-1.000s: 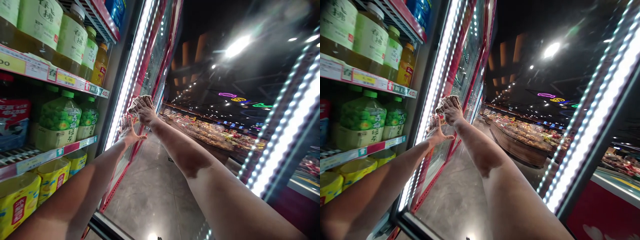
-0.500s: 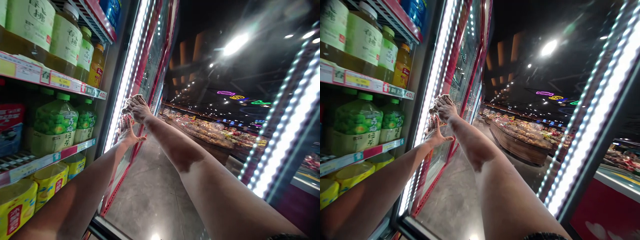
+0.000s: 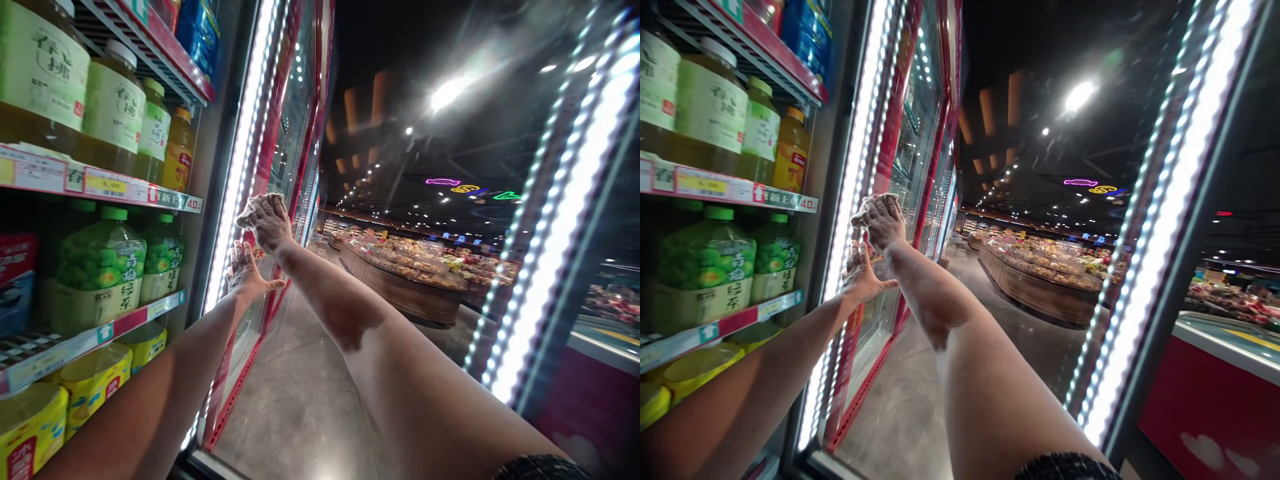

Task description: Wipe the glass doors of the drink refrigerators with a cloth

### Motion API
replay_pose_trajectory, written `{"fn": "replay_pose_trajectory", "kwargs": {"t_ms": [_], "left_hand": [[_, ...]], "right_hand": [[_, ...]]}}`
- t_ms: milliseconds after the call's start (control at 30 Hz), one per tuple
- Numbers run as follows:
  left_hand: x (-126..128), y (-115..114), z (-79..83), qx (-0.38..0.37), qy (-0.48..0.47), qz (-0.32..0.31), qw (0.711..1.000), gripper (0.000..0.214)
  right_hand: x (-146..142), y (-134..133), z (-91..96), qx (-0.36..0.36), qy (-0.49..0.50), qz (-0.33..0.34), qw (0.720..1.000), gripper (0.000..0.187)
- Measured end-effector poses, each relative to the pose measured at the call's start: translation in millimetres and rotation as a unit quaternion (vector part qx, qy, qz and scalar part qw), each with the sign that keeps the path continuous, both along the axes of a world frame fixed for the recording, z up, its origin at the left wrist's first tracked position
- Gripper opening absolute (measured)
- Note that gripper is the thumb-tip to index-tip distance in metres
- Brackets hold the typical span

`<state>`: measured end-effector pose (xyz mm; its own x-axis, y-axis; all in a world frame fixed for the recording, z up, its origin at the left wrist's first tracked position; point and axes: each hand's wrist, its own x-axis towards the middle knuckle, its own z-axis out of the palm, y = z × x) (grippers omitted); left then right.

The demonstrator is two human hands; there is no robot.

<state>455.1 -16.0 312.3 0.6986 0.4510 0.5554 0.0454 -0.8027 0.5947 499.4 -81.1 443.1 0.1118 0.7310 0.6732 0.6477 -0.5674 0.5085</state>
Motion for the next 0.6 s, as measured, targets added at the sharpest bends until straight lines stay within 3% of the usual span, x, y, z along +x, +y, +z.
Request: {"fn": "replay_pose_trajectory", "kwargs": {"t_ms": [100,267,333,467,600], "left_hand": [[0.5,1.2,-2.4,0.001,-0.014,0.003,1.0,0.155],[0.8,1.7,-3.1,0.009,-0.034,-0.003,0.999,0.157],[0.5,1.6,-1.6,0.012,-0.035,-0.008,0.999,0.158],[0.6,3.1,1.6,0.008,-0.017,-0.022,1.0,0.155],[0.0,5.0,3.4,0.018,0.007,-0.023,1.0,0.145]], "right_hand": [[-1.0,-16.6,1.1,0.077,-0.013,-0.001,0.997,0.054],[-0.1,-41.3,9.0,-0.032,-0.014,0.026,0.999,0.051],[-1.0,-52.8,12.8,-0.014,-0.014,0.028,0.999,0.051],[-6.1,-77.3,10.9,0.091,-0.011,0.008,0.996,0.057],[-9.9,-99.4,4.1,0.031,-0.007,0.005,0.999,0.057]]}}
